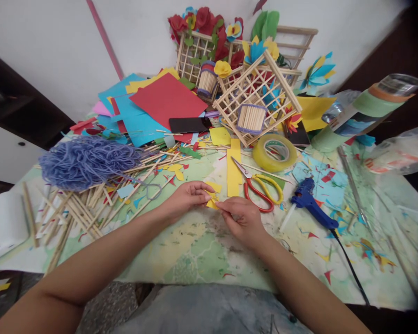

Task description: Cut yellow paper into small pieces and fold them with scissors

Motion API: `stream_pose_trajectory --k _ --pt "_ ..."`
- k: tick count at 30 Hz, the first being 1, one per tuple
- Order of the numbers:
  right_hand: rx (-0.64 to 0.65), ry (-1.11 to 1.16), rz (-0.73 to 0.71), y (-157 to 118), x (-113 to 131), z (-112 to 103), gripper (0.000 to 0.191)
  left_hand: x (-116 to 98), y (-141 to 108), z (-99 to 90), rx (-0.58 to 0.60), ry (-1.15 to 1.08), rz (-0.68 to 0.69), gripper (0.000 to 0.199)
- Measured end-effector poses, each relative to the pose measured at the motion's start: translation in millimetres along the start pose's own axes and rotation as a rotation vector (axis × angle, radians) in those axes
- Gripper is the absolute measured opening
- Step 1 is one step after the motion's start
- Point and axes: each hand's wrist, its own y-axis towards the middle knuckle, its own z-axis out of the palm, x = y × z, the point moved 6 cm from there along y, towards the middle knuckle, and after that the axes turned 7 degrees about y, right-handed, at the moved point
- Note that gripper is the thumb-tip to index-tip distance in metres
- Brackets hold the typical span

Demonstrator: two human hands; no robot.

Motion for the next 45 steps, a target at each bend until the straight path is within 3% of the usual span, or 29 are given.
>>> stream_pose_trajectory --k 15,17,20,22,24,30,37,45 --pt "0.072 -0.044 -0.039 1 2 1 0.025 -1 0 -1.2 -0.045 0.052 0.087 0.029" --pt "0.028 0.068 0.034 1 -1 -4 0.031 0 1 -2.2 -0.053 0.058 0.106 0.03" --pt "-0.043 0.28 0.279 0 -16 -8 0.032 0 1 -2.2 -0.061 0.071 0.135 0.029" --pt "-0.018 0.361 0.435 -1 -25 -4 0.037 -1 1 -1.2 -0.065 0.098 0.148 0.028" --pt "0.051 0.375 0.502 -1 -28 2 0.043 -2 0 0.0 -0.07 0.128 0.158 0.028" --pt "0.135 0.352 0.551 -1 -26 10 0.034 -4 -1 3.1 -0.04 0.184 0.158 0.03" --pt "0.129 0.323 0.616 -4 -34 14 0.031 -6 -1 3.3 -0.044 0.194 0.16 0.028" --pt "0.136 0.241 0.579 -3 -32 12 0.033 -4 0 1.4 -0.039 0.189 0.16 0.03"
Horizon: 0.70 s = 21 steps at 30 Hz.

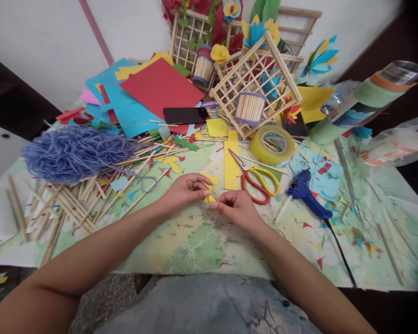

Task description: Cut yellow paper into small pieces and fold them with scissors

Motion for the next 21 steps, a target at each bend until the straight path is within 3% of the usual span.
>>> stream_pose_trajectory --k 4,11,21 --pt "-0.003 0.001 0.011 0 -1 0 0.033 -3 0 0.0 0.008 0.013 0.016 0.03" --pt "0.022 -0.036 -0.011 0 0 3 0.029 -4 -5 11.7 0.166 0.104 0.025 0.038" --pt "0.035 -0.257 -0.114 -2 4 3 0.026 -2 -2 8.1 0.145 0.129 0.043 0.028"
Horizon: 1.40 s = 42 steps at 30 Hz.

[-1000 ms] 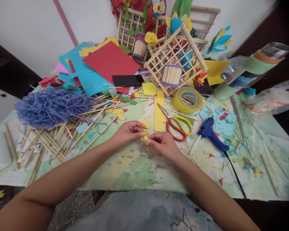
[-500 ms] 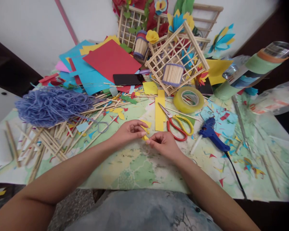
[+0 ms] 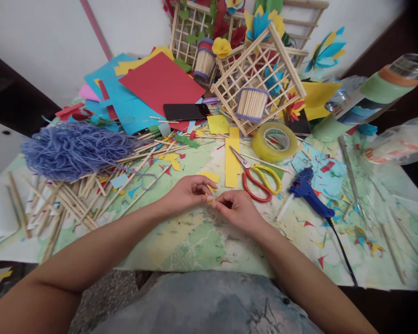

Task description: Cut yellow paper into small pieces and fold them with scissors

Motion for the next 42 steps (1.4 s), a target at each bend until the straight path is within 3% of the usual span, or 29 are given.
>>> stream_pose_trajectory --k 6,9,10,13,14,15,20,23,28,34,36,42 --pt "0.003 -0.064 -0.019 -2 8 -5 0.024 0 -1 -0.8 -0.023 -0.003 -0.055 0.033" --pt "0.005 0.038 0.007 -2 4 -8 0.023 4 3 -13.7 -0.049 -0.031 -0.083 0.029" --pt "-0.012 0.12 0.04 -2 0 -11 0.022 4 5 -23.5 -0.102 -0.04 -0.08 0.027" --pt "-0.091 0.382 0.155 0 -16 -16 0.023 -4 3 -65.9 -0.534 -0.069 0.04 0.019" --pt "-0.106 0.423 0.168 1 -19 -16 0.024 -9 1 -71.6 -0.614 -0.051 0.091 0.021" --pt "-0.12 0.452 0.174 3 -21 -16 0.026 -13 1 -69.9 -0.616 -0.021 0.117 0.024" --pt "-0.145 0.514 0.156 7 -21 -12 0.033 -19 2 -9.2 -0.22 0.017 0.029 0.023" --pt "-0.128 0.503 0.13 6 -16 -10 0.035 -24 -2 10.0 -0.15 0.075 0.058 0.023" --pt "-0.131 0.411 0.065 1 -7 -13 0.04 -21 -2 10.1 -0.167 -0.001 0.04 0.021" --pt "-0.271 -0.126 -0.165 -7 14 -20 0.027 -16 -1 13.1 -0.176 0.103 0.03 0.021" --pt "-0.282 -0.063 -0.139 -7 11 -21 0.02 -15 -1 13.7 -0.173 0.128 0.047 0.02" --pt "-0.237 0.185 -0.045 1 -7 -21 0.025 -13 -1 10.0 -0.193 0.114 0.053 0.017"
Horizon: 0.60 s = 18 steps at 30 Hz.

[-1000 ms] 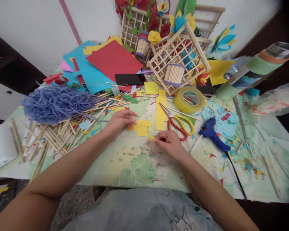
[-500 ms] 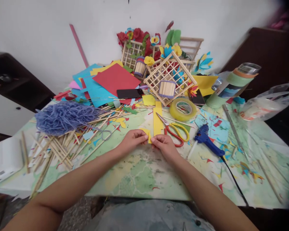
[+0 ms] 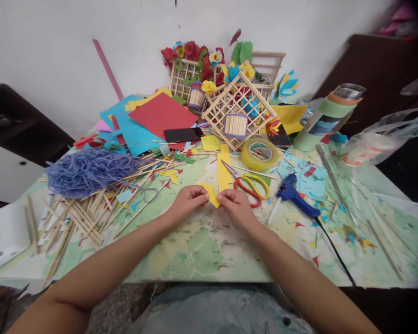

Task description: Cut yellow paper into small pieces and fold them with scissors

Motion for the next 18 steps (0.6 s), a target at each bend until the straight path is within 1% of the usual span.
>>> stream_pose_trajectory --k 3,6,12,15,18 --pt "0.012 0.058 0.03 1 -5 2 0.025 0 1 -0.7 -0.012 -0.041 -0.016 0.017" --pt "-0.001 0.055 0.028 1 -5 3 0.025 -1 2 0.3 -0.036 -0.104 -0.047 0.015" --pt "-0.016 -0.111 -0.049 -4 8 3 0.026 -2 1 10.0 -0.012 -0.188 -0.078 0.015" --pt "-0.067 -0.264 -0.107 -3 16 -12 0.029 1 3 7.5 -0.058 -0.27 -0.074 0.017" --pt "-0.168 -0.444 -0.146 2 24 -40 0.027 3 7 -2.2 -0.146 -0.315 -0.069 0.018"
